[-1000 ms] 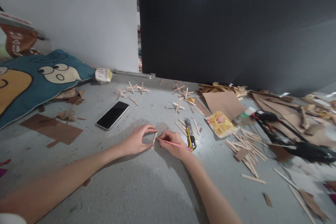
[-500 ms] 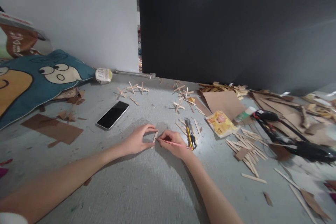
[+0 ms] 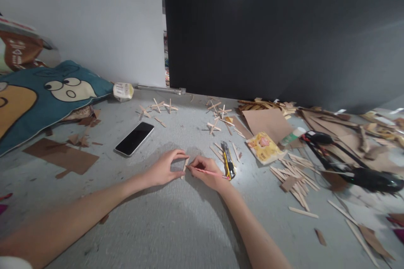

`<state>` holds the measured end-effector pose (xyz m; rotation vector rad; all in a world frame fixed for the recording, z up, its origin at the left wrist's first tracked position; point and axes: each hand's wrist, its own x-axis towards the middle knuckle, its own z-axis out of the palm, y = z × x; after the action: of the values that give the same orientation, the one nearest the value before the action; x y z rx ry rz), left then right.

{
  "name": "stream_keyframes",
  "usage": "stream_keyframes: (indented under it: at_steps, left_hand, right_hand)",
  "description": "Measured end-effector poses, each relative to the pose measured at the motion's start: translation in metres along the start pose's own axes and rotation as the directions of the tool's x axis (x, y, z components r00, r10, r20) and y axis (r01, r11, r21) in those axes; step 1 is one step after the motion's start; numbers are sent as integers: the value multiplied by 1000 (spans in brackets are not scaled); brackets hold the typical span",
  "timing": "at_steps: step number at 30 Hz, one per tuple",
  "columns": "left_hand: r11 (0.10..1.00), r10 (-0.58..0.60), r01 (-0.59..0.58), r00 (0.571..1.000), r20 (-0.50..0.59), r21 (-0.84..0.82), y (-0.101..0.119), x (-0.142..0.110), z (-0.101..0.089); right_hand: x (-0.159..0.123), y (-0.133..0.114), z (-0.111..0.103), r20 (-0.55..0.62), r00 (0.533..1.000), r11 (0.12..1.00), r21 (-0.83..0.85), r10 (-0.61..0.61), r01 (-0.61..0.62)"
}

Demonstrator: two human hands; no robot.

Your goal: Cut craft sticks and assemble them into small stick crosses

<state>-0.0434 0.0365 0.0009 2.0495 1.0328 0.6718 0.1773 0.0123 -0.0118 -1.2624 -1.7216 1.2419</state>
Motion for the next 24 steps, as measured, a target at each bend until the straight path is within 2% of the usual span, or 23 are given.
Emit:
stream_keyframes:
  at_steps: [10, 24]
  left_hand:
    - [1000, -6, 6, 1000, 18, 13, -1, 0, -1]
    - [1000, -13, 13, 1000, 11, 26, 2, 1, -1]
  right_hand:
    - [1, 6, 1, -8, 1000, 1000, 24, 11, -11]
    - [1, 1, 1, -1, 1000, 1000, 28, 9, -9]
